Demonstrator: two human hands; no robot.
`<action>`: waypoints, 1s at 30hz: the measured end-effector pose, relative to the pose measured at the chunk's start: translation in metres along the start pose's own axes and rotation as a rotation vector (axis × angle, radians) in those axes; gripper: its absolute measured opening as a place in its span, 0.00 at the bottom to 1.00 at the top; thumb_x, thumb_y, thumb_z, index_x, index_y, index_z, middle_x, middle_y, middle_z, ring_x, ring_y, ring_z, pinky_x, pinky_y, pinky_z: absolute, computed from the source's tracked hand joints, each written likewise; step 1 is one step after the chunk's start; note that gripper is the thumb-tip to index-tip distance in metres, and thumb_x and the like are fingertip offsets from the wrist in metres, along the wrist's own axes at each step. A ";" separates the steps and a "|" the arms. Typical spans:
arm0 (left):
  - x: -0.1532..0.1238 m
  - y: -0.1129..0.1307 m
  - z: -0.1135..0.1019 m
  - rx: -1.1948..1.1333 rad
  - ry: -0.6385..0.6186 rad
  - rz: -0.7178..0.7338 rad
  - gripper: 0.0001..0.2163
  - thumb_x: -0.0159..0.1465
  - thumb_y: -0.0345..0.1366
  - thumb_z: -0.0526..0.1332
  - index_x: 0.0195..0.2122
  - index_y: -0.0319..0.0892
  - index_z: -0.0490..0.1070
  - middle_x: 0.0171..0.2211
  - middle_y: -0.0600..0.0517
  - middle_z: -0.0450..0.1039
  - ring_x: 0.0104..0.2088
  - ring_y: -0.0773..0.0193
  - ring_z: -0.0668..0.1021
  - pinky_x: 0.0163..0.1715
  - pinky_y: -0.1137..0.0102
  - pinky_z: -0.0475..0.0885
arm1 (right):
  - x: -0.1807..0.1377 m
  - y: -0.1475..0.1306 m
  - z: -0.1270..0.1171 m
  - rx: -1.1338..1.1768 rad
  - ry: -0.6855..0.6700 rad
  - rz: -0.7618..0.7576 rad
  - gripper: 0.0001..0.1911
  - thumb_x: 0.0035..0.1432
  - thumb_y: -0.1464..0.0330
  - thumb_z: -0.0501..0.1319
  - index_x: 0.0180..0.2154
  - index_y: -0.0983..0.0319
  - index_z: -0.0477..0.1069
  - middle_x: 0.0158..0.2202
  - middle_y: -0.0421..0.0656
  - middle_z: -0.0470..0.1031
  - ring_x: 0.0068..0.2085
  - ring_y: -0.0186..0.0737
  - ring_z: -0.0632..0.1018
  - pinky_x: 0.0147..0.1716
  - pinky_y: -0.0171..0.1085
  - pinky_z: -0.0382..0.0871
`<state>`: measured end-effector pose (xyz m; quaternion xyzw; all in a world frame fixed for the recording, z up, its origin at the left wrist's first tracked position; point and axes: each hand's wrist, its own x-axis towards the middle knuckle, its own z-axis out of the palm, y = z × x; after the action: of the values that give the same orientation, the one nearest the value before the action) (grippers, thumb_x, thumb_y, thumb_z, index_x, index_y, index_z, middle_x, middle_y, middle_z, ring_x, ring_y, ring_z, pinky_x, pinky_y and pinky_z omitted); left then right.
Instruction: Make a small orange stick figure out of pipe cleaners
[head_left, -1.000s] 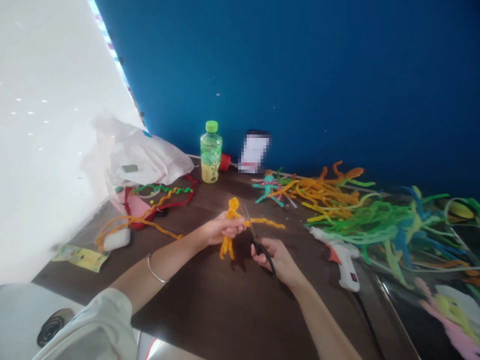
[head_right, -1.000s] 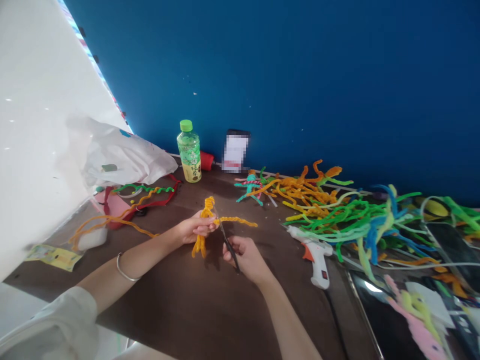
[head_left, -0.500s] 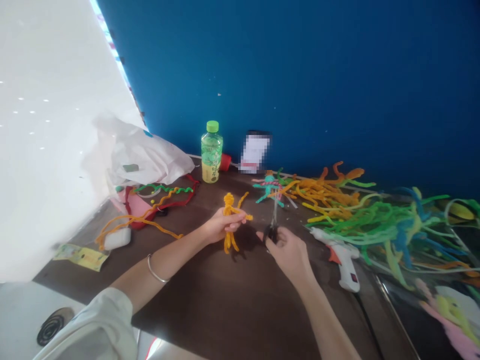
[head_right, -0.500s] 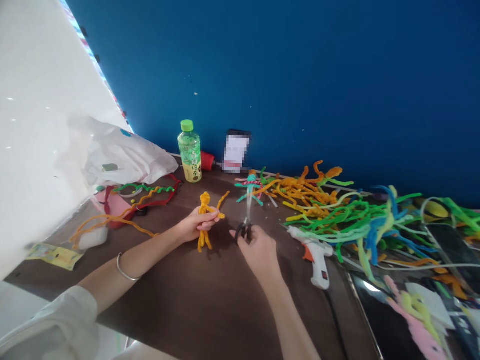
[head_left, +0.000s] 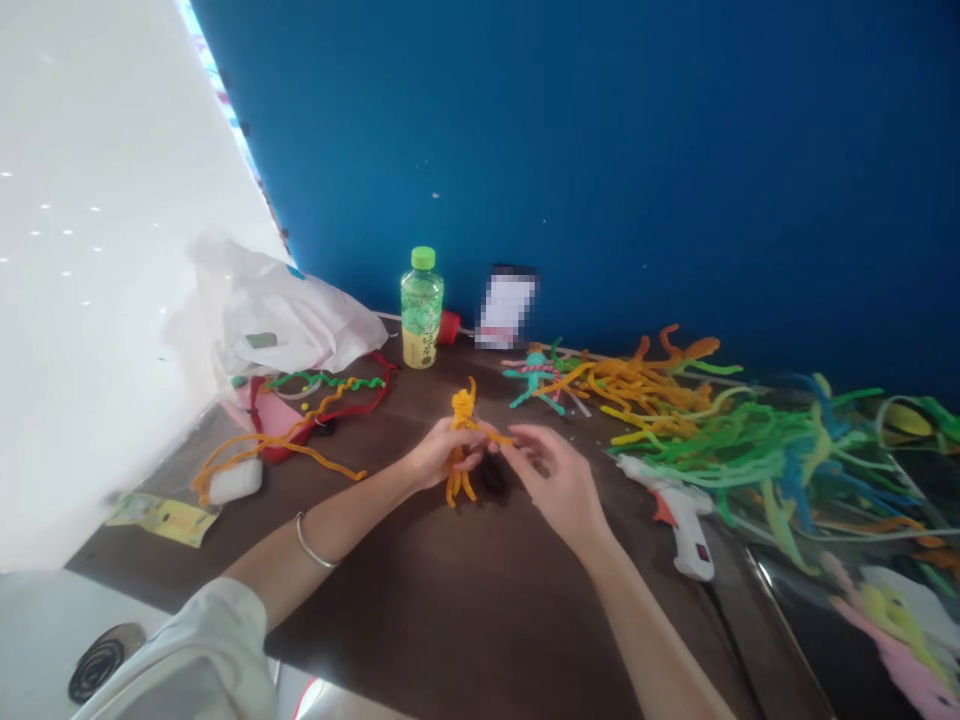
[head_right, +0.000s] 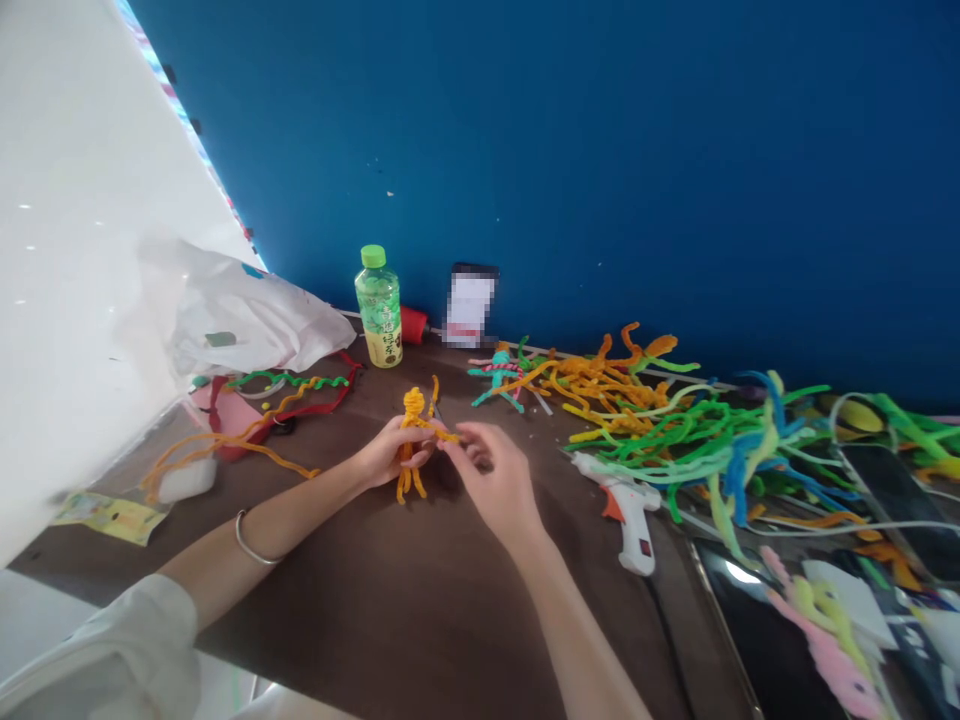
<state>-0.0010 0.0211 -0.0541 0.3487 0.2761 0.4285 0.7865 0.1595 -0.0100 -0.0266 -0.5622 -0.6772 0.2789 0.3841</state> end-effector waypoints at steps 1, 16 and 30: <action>0.000 0.000 0.000 -0.002 -0.007 -0.009 0.10 0.49 0.34 0.63 0.31 0.33 0.71 0.17 0.53 0.67 0.12 0.78 0.62 0.10 0.79 0.47 | 0.002 -0.002 0.002 0.052 -0.028 -0.026 0.13 0.52 0.60 0.58 0.36 0.62 0.71 0.35 0.45 0.74 0.32 0.38 0.75 0.35 0.37 0.70; 0.001 -0.001 -0.002 -0.005 0.123 0.032 0.13 0.44 0.37 0.69 0.27 0.33 0.72 0.22 0.51 0.72 0.23 0.68 0.75 0.28 0.72 0.70 | 0.009 0.027 0.016 0.953 0.206 0.386 0.13 0.37 0.66 0.70 0.28 0.61 0.71 0.25 0.37 0.74 0.26 0.32 0.76 0.30 0.32 0.73; -0.004 -0.003 0.002 -0.001 0.010 -0.073 0.13 0.43 0.37 0.70 0.26 0.33 0.74 0.22 0.50 0.73 0.24 0.66 0.76 0.30 0.70 0.69 | 0.004 0.025 0.024 1.437 0.072 0.494 0.13 0.36 0.60 0.70 0.21 0.60 0.71 0.32 0.35 0.74 0.19 0.20 0.67 0.18 0.23 0.66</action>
<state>-0.0007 0.0161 -0.0546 0.3356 0.2925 0.4014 0.8004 0.1532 0.0004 -0.0588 -0.3181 -0.1706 0.7106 0.6040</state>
